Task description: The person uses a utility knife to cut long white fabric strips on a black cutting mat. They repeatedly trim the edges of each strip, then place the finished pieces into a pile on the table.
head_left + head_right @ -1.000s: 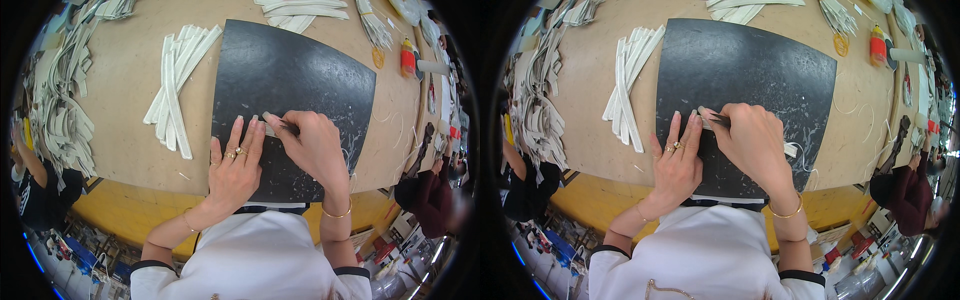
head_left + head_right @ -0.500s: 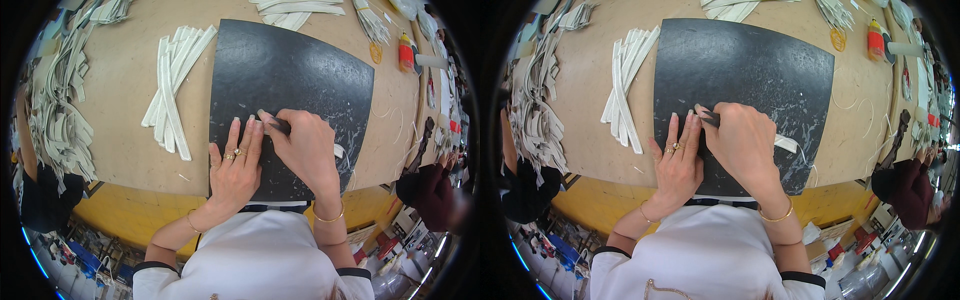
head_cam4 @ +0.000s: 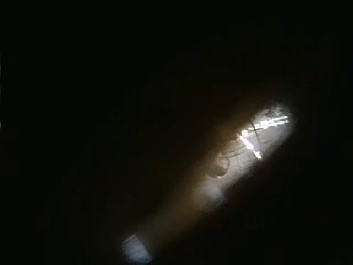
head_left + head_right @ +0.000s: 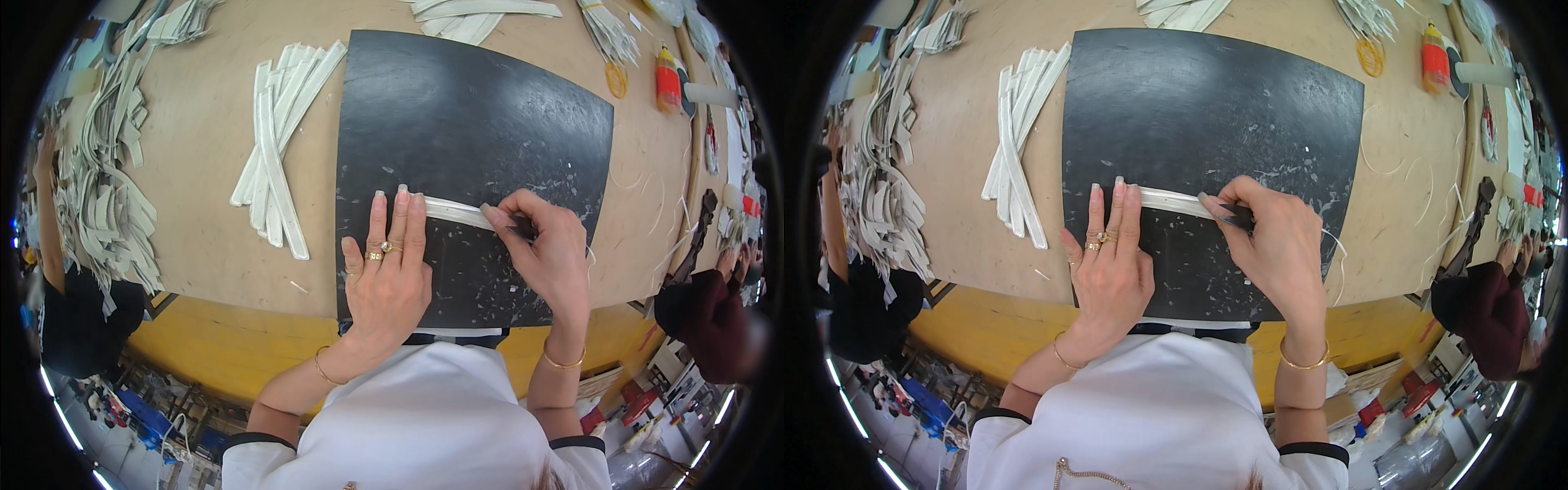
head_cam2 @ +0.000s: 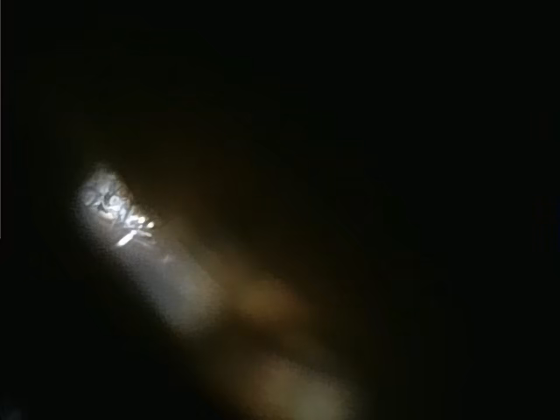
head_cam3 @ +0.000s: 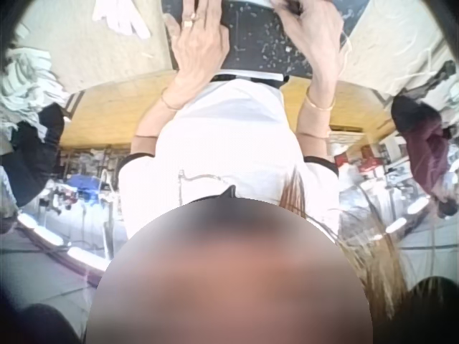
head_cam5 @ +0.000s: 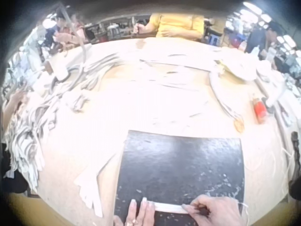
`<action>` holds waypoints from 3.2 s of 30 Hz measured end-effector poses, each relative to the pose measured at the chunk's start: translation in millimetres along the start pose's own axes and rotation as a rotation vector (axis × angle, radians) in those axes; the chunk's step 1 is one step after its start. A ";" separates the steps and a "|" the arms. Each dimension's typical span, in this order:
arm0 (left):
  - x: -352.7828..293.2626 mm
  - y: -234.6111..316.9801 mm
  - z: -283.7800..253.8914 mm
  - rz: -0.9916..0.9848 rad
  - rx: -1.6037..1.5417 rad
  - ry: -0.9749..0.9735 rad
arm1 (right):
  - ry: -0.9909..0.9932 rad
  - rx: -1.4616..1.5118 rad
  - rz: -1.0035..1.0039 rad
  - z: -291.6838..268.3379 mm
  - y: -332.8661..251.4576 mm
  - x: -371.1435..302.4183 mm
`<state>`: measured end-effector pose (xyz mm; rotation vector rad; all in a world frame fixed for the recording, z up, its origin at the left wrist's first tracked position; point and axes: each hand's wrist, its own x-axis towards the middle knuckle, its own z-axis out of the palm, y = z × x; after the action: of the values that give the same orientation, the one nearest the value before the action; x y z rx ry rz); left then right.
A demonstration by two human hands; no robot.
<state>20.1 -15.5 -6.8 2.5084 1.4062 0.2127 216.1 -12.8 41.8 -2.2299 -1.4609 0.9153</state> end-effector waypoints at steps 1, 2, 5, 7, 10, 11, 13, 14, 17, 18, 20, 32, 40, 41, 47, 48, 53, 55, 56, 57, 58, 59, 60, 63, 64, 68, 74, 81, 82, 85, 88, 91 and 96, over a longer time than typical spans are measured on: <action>0.4 0.8 -0.7 -0.006 -0.007 -0.011 | 0.029 0.014 -0.011 3.0 1.3 0.1; 0.4 1.7 -1.7 -0.008 -0.002 -0.019 | 0.049 0.023 -0.010 4.6 2.2 0.0; 0.8 4.3 -4.4 -0.021 -0.006 -0.045 | 0.043 0.006 -0.038 2.4 5.4 -1.9; 1.2 5.4 -5.6 -0.031 -0.005 -0.061 | 0.042 0.000 -0.041 2.5 6.2 -1.8; 1.0 7.7 -6.7 -0.052 -0.009 -0.084 | 0.057 -0.003 -0.065 4.3 6.6 -1.9; 0.7 8.5 -6.8 -0.047 0.022 -0.092 | 0.058 -0.007 -0.061 5.2 6.6 -2.2; 0.0 9.7 -7.1 -0.040 0.069 -0.120 | 0.069 -0.021 -0.071 6.7 6.8 -3.3; -0.1 10.4 -6.7 -0.039 0.069 -0.124 | 0.075 -0.025 -0.077 7.2 7.0 -3.7; 0.3 13.1 -4.1 -0.033 0.086 -0.142 | 0.066 -0.021 -0.089 7.7 8.5 -4.6; 0.6 14.4 -2.9 -0.024 0.102 -0.141 | 0.069 -0.026 -0.098 7.7 9.1 -5.0; 0.6 16.1 -1.7 -0.017 0.127 -0.144 | 0.071 -0.032 -0.105 8.0 10.3 -5.4; -5.5 0.2 -5.8 0.082 -0.009 -0.129 | 0.119 -0.106 -0.134 10.7 7.4 -8.9; 1.6 -0.5 -11.7 0.144 0.065 -0.209 | 0.094 0.233 -0.212 2.6 -11.7 -11.7; 2.1 0.3 -12.0 0.144 0.081 -0.209 | 0.070 0.280 -0.210 -0.1 -11.7 -12.1; 3.4 0.0 -14.0 0.118 -0.012 -0.208 | 0.021 0.092 0.010 -8.8 12.5 -9.4; 3.5 -0.1 -14.2 0.102 -0.054 -0.208 | 0.032 0.115 0.047 -7.1 16.4 -10.4; 5.8 1.4 -11.6 0.066 -0.074 -0.134 | 0.030 0.103 0.023 -5.1 27.8 -14.9; 6.5 3.5 -9.8 0.077 -0.008 -0.106 | 0.032 0.101 0.021 -4.3 28.9 -13.7; 6.4 5.3 -9.0 0.063 -0.037 -0.092 | 0.044 0.103 0.011 -3.8 28.8 -13.2; 6.3 7.5 -8.0 0.050 -0.066 -0.079 | 0.055 0.104 0.000 -3.4 28.8 -12.8; 6.3 8.9 -7.3 0.037 -0.095 -0.067 | 0.051 0.100 0.003 -3.5 28.8 -12.6; 6.1 9.7 -7.0 0.035 -0.077 -0.069 | 0.046 0.096 0.005 -3.7 29.0 -12.5; 5.8 10.3 -6.7 0.034 -0.060 -0.073 | 0.039 0.090 0.016 -3.8 29.2 -12.5; 3.7 11.4 -5.8 0.028 -0.023 -0.100 | 0.049 0.094 0.007 -3.4 29.5 -13.1; 2.9 11.6 -5.2 0.023 -0.018 -0.113 | 0.052 0.095 0.008 -2.9 29.4 -13.3; 0.6 14.5 -1.1 0.046 0.027 -0.135 | 0.050 0.102 0.025 -2.4 29.0 -13.7; 1.5 27.1 4.5 0.059 0.088 -0.119 | 0.047 0.063 0.026 -2.8 26.9 -15.2; 2.0 13.1 0.3 0.084 0.048 -0.090 | 0.122 0.026 -0.035 0.6 14.0 -20.6; 3.0 8.6 0.3 0.140 0.056 -0.095 | 0.116 0.005 -0.022 1.1 11.1 -21.6; 4.3 1.9 1.2 0.180 -0.066 -0.143 | 0.108 -0.045 -0.027 2.6 2.6 -21.0; 5.7 2.1 2.7 0.141 -0.155 -0.146 | 0.107 0.029 -0.068 1.4 -4.0 -19.5; 5.8 3.7 2.2 0.114 -0.270 -0.159 | 0.068 0.242 -0.111 -3.1 -4.8 -19.4; 6.6 4.7 2.4 0.120 -0.246 -0.138 | 0.039 0.210 -0.023 -10.8 13.7 -13.9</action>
<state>28.1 -12.5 -7.7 2.3565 1.1063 0.2166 229.1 -30.3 46.5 -2.0637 -1.3051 0.9643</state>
